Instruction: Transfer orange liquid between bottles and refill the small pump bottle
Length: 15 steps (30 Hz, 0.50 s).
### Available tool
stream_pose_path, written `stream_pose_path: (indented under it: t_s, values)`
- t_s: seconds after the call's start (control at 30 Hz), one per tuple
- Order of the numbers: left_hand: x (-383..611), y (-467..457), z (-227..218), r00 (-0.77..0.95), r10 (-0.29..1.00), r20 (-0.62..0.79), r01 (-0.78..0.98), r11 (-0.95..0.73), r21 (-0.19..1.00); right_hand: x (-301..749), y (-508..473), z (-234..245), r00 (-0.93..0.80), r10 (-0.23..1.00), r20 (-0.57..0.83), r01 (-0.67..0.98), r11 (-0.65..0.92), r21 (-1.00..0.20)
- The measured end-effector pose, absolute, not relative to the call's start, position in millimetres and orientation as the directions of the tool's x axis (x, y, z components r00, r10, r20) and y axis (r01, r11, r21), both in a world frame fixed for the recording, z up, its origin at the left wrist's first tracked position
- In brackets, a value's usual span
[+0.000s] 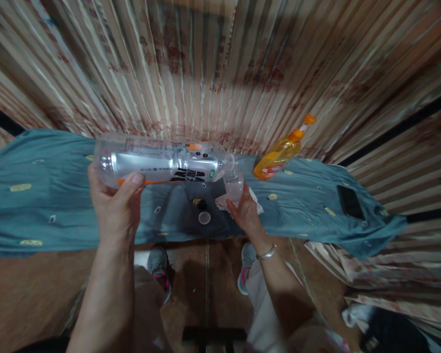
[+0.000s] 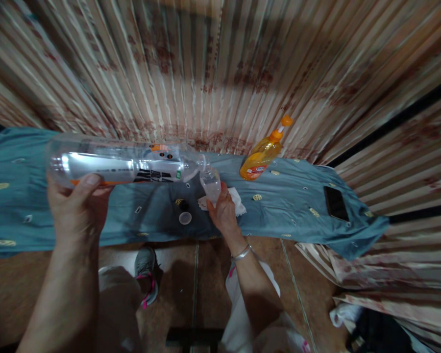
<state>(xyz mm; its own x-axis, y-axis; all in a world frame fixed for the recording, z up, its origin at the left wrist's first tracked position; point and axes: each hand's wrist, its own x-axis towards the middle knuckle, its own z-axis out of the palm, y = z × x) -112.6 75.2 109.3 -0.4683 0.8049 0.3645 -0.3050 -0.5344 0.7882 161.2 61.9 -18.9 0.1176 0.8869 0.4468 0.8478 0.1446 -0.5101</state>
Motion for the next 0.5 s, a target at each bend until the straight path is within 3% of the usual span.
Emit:
stream_pose_path:
  t_s: [0.5]
  values:
    - [-111.4, 74.4, 111.7, -0.474, 0.804, 0.359, -0.304, -0.532, 0.790, 162.0, 60.9, -17.6, 0.091, 0.888, 0.452, 0.843, 0.173, -0.510]
